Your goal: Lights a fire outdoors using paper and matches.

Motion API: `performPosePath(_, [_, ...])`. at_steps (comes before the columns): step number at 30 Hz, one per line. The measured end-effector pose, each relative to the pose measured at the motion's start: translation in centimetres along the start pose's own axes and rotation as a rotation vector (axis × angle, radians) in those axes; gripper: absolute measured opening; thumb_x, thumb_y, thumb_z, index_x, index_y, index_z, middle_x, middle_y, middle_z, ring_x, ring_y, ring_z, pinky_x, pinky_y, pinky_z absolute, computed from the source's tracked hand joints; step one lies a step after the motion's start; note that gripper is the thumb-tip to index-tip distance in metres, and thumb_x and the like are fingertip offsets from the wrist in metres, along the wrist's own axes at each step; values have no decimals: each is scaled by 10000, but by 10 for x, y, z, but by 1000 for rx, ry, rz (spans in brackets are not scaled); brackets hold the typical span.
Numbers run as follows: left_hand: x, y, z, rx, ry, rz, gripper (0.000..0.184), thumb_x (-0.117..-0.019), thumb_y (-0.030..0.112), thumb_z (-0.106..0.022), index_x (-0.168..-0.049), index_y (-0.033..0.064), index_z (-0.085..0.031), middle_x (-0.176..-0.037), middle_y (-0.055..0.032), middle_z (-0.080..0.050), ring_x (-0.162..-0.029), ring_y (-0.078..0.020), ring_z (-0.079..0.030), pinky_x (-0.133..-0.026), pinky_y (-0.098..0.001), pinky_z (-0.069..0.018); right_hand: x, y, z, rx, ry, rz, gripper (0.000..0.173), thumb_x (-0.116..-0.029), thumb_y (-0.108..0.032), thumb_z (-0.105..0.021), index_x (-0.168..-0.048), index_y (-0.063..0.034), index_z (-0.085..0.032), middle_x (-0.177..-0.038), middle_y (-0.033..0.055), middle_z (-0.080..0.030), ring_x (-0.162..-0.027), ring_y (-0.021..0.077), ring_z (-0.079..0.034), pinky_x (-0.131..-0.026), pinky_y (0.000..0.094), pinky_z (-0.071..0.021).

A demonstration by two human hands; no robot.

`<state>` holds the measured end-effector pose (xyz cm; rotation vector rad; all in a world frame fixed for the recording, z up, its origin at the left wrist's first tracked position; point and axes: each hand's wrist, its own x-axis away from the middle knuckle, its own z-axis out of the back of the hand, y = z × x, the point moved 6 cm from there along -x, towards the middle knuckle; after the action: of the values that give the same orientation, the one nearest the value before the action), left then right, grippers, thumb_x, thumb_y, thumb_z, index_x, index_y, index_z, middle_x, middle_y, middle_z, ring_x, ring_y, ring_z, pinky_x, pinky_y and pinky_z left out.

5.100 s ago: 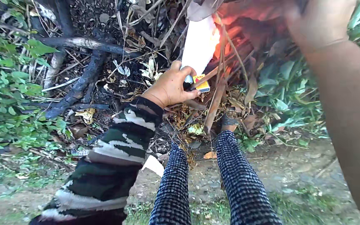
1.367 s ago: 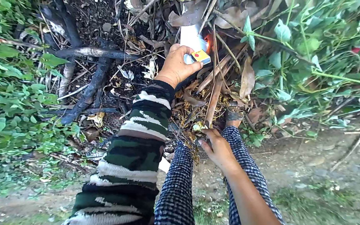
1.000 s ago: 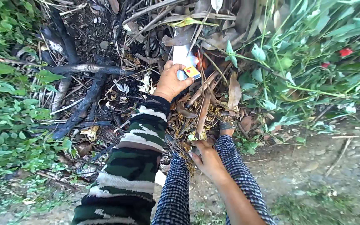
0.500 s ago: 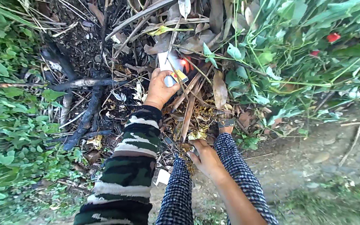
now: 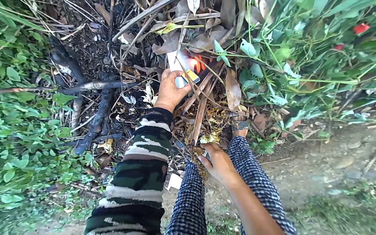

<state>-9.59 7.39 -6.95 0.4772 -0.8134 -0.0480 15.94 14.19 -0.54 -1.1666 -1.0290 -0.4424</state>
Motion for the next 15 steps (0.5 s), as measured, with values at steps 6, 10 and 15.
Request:
performPosePath(6, [1, 1, -1, 17, -8, 8, 483, -899, 239, -802, -1295, 28, -623, -1526, -232, -422, -1356, -325, -488, -1089, -473, -436, 0, -1, 0, 9, 1, -7, 447, -1037, -285, -590, -1427, -66, -583, -1422, 170, -584, -1232, 303, -627, -1043, 438, -511])
performPosePath(10, [0, 0, -2, 24, 0, -5, 488, -888, 234, -811, -1288, 23, -627, -1516, -249, -430, -1356, -343, -491, -1090, -486, -439, 0, -1, -1, 4, 0, -3, 447, -1038, -280, -589, -1429, -65, -580, -1423, 171, -582, -1229, 302, -629, -1040, 435, -514])
performPosePath(15, [1, 0, -2, 18, -6, -3, 501, -892, 246, -806, -1303, 24, -623, -1541, -272, -398, -1383, -369, -467, -1103, -508, -426, -1, 0, -1, -5, 9, 5, 453, -1034, -275, -593, -1433, -61, -578, -1419, 172, -585, -1228, 298, -630, -1043, 434, -512])
